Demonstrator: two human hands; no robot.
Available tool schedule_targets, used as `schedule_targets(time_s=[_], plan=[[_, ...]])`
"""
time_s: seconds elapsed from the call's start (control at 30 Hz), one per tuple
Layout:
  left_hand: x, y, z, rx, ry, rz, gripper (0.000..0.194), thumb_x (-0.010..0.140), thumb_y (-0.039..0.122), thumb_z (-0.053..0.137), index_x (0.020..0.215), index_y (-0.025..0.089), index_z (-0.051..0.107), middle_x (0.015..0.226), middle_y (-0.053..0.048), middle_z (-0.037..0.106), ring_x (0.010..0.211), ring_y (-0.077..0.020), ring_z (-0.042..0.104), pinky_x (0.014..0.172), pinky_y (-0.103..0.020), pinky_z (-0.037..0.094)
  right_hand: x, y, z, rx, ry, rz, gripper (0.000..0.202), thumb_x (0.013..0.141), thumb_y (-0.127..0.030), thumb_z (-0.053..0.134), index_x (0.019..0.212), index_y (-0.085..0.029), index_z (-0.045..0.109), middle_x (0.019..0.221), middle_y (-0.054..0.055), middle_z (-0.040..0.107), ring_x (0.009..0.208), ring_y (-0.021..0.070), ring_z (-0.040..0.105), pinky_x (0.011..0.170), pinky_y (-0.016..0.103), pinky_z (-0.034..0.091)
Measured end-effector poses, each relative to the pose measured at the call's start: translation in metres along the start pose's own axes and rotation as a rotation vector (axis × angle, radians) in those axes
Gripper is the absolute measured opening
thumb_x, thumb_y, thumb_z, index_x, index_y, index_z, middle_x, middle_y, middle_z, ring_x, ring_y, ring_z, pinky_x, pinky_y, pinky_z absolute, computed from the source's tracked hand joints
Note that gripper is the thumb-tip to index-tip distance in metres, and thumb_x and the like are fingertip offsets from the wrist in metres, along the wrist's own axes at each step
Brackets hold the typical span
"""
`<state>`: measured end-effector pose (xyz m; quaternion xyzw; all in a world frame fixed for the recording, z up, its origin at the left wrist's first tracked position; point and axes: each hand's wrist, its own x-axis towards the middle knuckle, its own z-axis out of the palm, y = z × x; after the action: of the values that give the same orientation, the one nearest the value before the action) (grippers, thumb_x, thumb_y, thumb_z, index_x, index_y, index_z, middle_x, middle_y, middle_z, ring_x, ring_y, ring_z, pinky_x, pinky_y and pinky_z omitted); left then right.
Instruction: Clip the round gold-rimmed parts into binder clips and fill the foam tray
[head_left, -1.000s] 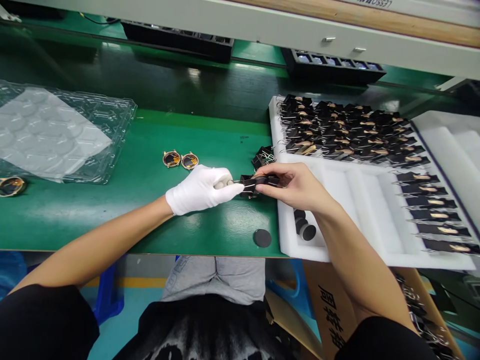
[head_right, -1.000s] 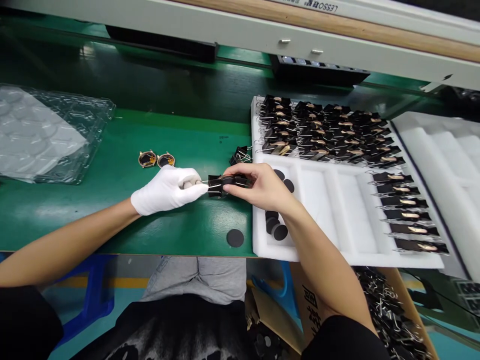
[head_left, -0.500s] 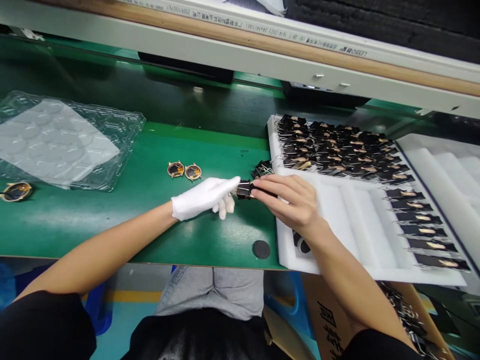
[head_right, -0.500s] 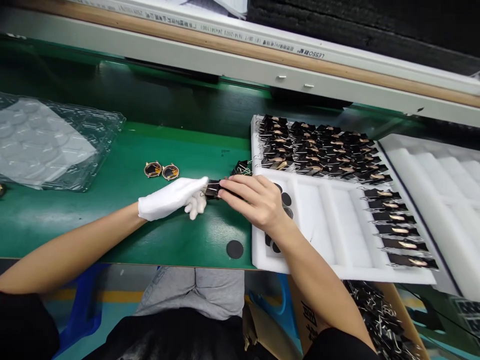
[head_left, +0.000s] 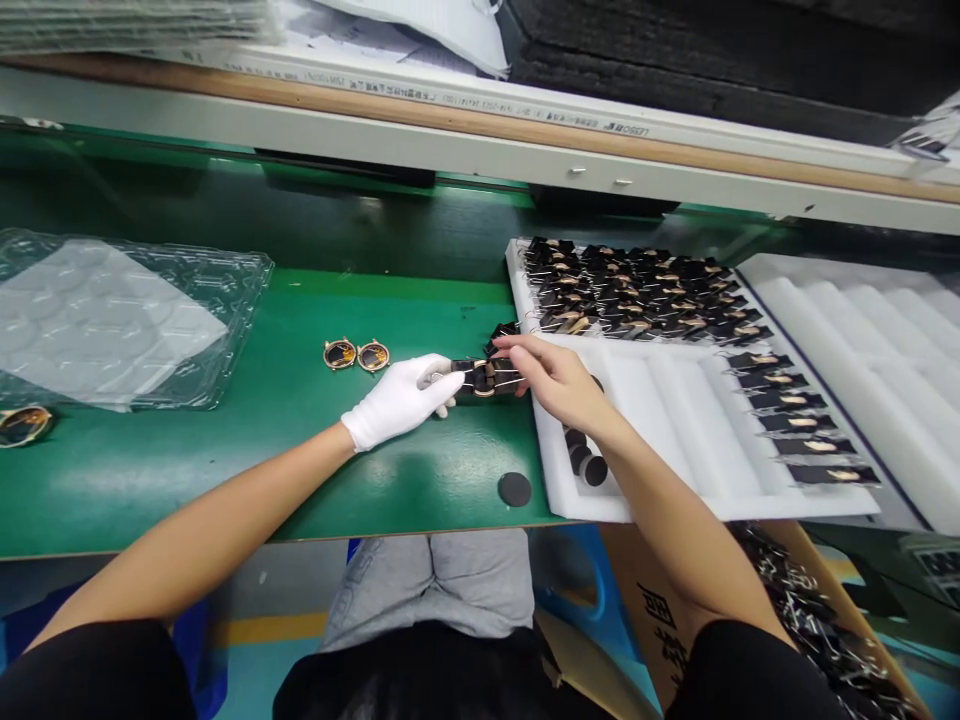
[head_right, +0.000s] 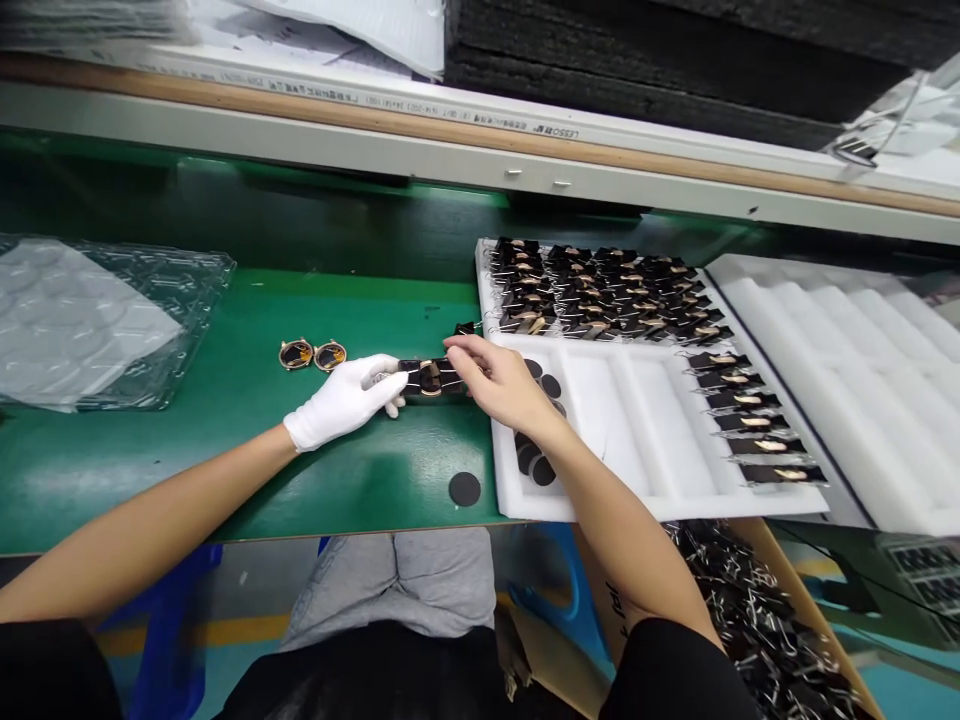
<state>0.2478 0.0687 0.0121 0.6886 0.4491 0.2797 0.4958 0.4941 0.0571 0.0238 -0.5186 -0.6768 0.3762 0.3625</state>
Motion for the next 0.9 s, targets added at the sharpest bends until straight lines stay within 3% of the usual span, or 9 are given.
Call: schedule_targets(time_s=[0.2,0.3,0.37,0.47,0.53,0.6,0.73,0.83,0.9], plan=[[0.005,-0.006,-0.002,0.058,0.004,0.101,0.047,0.102,0.058,0.045,0.082,0.018,0.059,0.07,-0.001,0.069,0.059,-0.013,0.068,0.064,-0.025,0.053,0.011,0.009,-0.006,0.175,-0.235,0.028,0.046,0.085,-0.043,0.076,0.122,-0.017,0.073,0.108,0.011,0.077,0.092,0.0225,0.072,0.067,0.032,0.062],[0.006,-0.002,-0.005,0.089,-0.014,0.118,0.05,0.102,0.059,0.042,0.08,0.018,0.057,0.069,-0.002,0.07,0.059,-0.014,0.068,0.063,-0.026,0.052,0.017,0.013,-0.01,0.136,-0.232,-0.054,0.045,0.082,-0.038,0.079,0.121,-0.016,0.073,0.109,0.01,0.078,0.097,0.0214,0.072,0.077,0.031,0.061],[0.004,0.003,-0.008,0.14,-0.046,0.119,0.047,0.102,0.058,0.044,0.088,0.017,0.061,0.072,-0.002,0.071,0.061,-0.015,0.068,0.066,-0.027,0.052,0.018,0.008,-0.012,0.036,-0.239,-0.131,0.042,0.084,-0.034,0.078,0.121,-0.015,0.073,0.11,0.009,0.078,0.099,0.0206,0.071,0.085,0.032,0.059],[0.0,0.01,-0.01,0.231,-0.106,0.126,0.046,0.101,0.057,0.048,0.115,0.016,0.066,0.074,-0.001,0.072,0.068,-0.0173,0.068,0.075,-0.03,0.054,0.011,-0.009,-0.015,-0.184,-0.364,-0.285,0.04,0.086,-0.027,0.08,0.123,-0.015,0.072,0.112,0.009,0.078,0.102,0.0216,0.071,0.089,0.032,0.056],[-0.001,0.008,-0.011,0.206,-0.171,0.135,0.057,0.102,0.058,0.046,0.138,0.016,0.058,0.076,-0.002,0.073,0.073,-0.0196,0.069,0.077,-0.033,0.054,-0.002,-0.021,-0.02,-0.344,-0.39,-0.368,0.036,0.09,-0.023,0.077,0.125,-0.015,0.07,0.111,0.01,0.077,0.102,0.0222,0.071,0.09,0.033,0.054],[0.0,0.004,-0.012,0.088,-0.221,0.134,0.068,0.103,0.062,0.039,0.152,0.015,0.044,0.084,-0.004,0.075,0.074,-0.021,0.069,0.074,-0.034,0.054,-0.025,-0.029,-0.032,-0.518,-0.298,-0.418,0.034,0.097,-0.019,0.067,0.131,-0.015,0.066,0.115,0.012,0.073,0.102,0.0232,0.068,0.088,0.034,0.054],[0.002,-0.001,-0.012,0.029,-0.241,0.128,0.07,0.105,0.066,0.029,0.152,0.016,0.044,0.096,-0.007,0.074,0.075,-0.0205,0.069,0.076,-0.035,0.054,-0.095,-0.028,-0.086,-0.697,-0.023,-0.41,0.036,0.102,-0.016,0.052,0.138,-0.014,0.059,0.118,0.016,0.066,0.105,0.0245,0.064,0.089,0.038,0.055],[0.002,0.001,-0.011,0.12,-0.252,0.101,0.063,0.104,0.064,0.037,0.146,0.019,0.051,0.097,-0.006,0.074,0.081,-0.021,0.069,0.082,-0.035,0.054,-0.144,-0.014,-0.149,-0.638,0.089,-0.351,0.03,0.1,-0.017,0.053,0.128,-0.021,0.064,0.115,0.01,0.067,0.104,0.0219,0.065,0.087,0.038,0.056],[0.002,0.004,-0.01,0.13,-0.254,0.079,0.061,0.103,0.063,0.04,0.143,0.019,0.054,0.097,-0.006,0.074,0.082,-0.0211,0.069,0.082,-0.036,0.055,-0.161,0.0,-0.192,-0.696,0.193,-0.258,0.025,0.096,-0.021,0.059,0.119,-0.022,0.067,0.11,0.009,0.069,0.101,0.0231,0.066,0.087,0.042,0.056]])
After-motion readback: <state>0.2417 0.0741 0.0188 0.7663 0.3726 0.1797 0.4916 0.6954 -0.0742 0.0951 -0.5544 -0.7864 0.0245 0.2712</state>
